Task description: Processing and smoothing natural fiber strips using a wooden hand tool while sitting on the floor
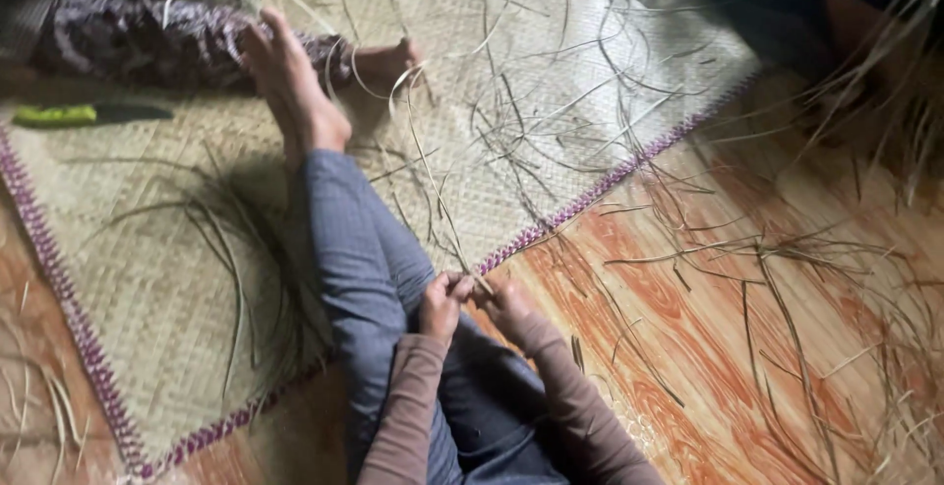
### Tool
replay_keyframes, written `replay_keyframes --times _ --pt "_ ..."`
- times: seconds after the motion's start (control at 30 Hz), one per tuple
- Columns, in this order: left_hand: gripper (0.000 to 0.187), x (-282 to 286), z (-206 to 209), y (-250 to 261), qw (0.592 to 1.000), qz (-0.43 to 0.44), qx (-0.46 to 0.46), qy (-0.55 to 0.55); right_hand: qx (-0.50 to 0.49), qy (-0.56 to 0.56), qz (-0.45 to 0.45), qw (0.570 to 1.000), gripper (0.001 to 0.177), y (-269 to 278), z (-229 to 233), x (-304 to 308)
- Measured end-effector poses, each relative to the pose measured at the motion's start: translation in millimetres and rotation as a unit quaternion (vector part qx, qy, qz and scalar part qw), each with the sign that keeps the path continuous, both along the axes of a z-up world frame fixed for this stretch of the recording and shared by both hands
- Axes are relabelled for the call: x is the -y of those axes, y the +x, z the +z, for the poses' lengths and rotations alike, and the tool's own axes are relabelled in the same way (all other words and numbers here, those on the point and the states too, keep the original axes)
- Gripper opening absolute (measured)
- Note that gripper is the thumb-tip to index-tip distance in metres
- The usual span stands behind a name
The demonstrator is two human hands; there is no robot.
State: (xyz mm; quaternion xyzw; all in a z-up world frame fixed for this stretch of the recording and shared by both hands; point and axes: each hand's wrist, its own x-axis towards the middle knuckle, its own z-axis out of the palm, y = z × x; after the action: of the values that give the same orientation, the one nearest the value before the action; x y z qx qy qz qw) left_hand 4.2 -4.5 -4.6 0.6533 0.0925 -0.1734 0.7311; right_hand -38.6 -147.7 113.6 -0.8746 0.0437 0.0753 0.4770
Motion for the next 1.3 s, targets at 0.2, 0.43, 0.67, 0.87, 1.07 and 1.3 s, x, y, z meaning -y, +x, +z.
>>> replay_keyframes --times 0.2,0.43,0.67,0.87,1.07,1.3 --pt "0.010 -5.1 19.7 -1.0 1.000 -0.008 -0.011 -0.028 -0.053 0.130 0.013 0.990 0.015 6.2 -19.8 17.2" --pt "0.009 -8.7 41.7 -0.2 0.984 -0.003 -0.075 -0.158 -0.066 0.296 0.033 0.952 0.021 12.9 -37.1 28.0" --pt "0.010 -2.4 22.0 -2.3 0.984 0.013 -0.091 -0.151 -0.110 0.333 -0.079 0.933 0.013 5.1 -72.2 18.6" --pt "0.009 6.6 26.0 -1.6 0.989 0.034 -0.076 -0.123 -0.002 0.128 -0.115 0.985 0.005 14.3 -55.4 -2.3" --pt "0.009 2.7 41.7 -0.7 0.955 0.083 -0.160 -0.236 0.134 -0.006 0.018 0.991 0.011 15.5 -0.5 -7.5" --pt "0.011 10.9 47.1 -6.0 0.992 0.061 -0.041 -0.101 0.153 0.035 -0.029 0.987 0.012 4.0 -43.8 -11.1"
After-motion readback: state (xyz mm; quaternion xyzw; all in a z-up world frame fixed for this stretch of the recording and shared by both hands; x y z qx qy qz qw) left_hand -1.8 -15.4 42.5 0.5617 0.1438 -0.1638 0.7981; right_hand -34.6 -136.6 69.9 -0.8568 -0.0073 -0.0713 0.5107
